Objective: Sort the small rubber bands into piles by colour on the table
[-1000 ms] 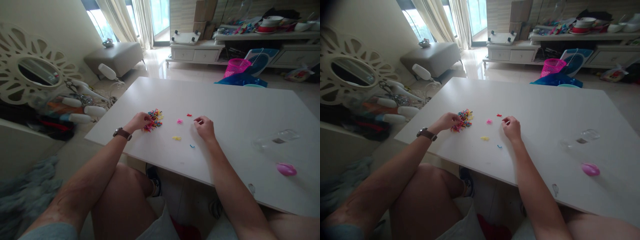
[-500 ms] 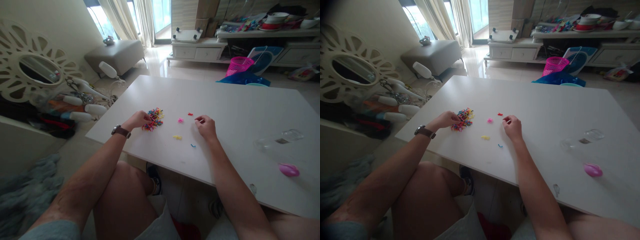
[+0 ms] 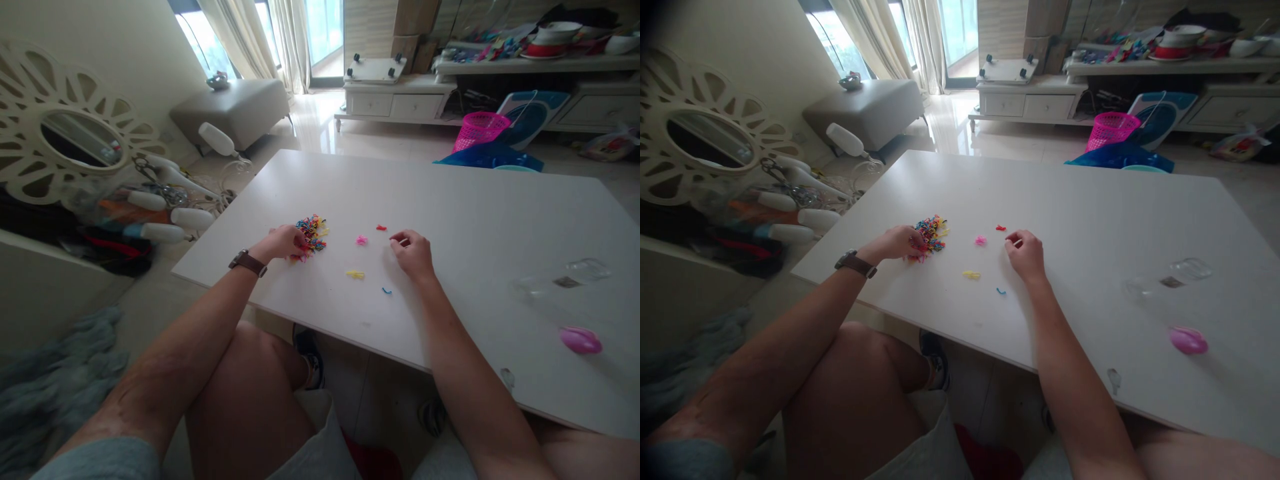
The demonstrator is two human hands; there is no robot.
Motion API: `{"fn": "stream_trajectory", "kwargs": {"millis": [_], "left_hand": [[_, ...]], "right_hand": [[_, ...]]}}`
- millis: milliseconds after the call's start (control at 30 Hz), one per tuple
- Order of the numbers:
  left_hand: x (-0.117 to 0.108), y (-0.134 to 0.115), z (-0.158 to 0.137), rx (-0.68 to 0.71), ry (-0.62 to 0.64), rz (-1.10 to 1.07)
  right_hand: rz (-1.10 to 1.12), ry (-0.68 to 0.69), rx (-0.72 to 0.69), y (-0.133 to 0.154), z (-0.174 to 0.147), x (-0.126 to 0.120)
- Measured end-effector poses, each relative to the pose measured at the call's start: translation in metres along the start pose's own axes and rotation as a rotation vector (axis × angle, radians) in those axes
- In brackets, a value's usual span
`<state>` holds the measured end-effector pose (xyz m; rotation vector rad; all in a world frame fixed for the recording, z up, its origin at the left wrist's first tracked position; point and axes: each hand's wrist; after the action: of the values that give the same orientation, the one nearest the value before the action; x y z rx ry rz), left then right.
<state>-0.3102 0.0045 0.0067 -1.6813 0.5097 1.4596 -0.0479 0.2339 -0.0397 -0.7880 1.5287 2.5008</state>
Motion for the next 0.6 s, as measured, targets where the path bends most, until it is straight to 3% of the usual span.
{"fn": "stream_trajectory", "kwargs": {"millis": [333, 467, 600], "left_hand": [[-0.005, 0.003, 0.003, 0.004, -0.073, -0.17], [-0.004, -0.008, 0.0, 0.034, -0.109, -0.289], [0.006, -0.028, -0.002, 0.121, -0.052, -0.437]], "right_hand": [[0.002, -0.006, -0.007, 0.002, 0.0, 0.0], [0.019, 0.0, -0.015, 0.002, 0.0, 0.0], [0.104, 0.065, -0.051, 0.007, -0.005, 0.002]]}}
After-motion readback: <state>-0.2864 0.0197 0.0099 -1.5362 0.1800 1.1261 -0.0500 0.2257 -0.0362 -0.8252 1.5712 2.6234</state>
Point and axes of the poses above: each hand's wrist, its own z-axis towards the middle knuckle, its own x-axis out of the palm, y = z × x, and after that the axes turned 14 degrees about -y, right-handed
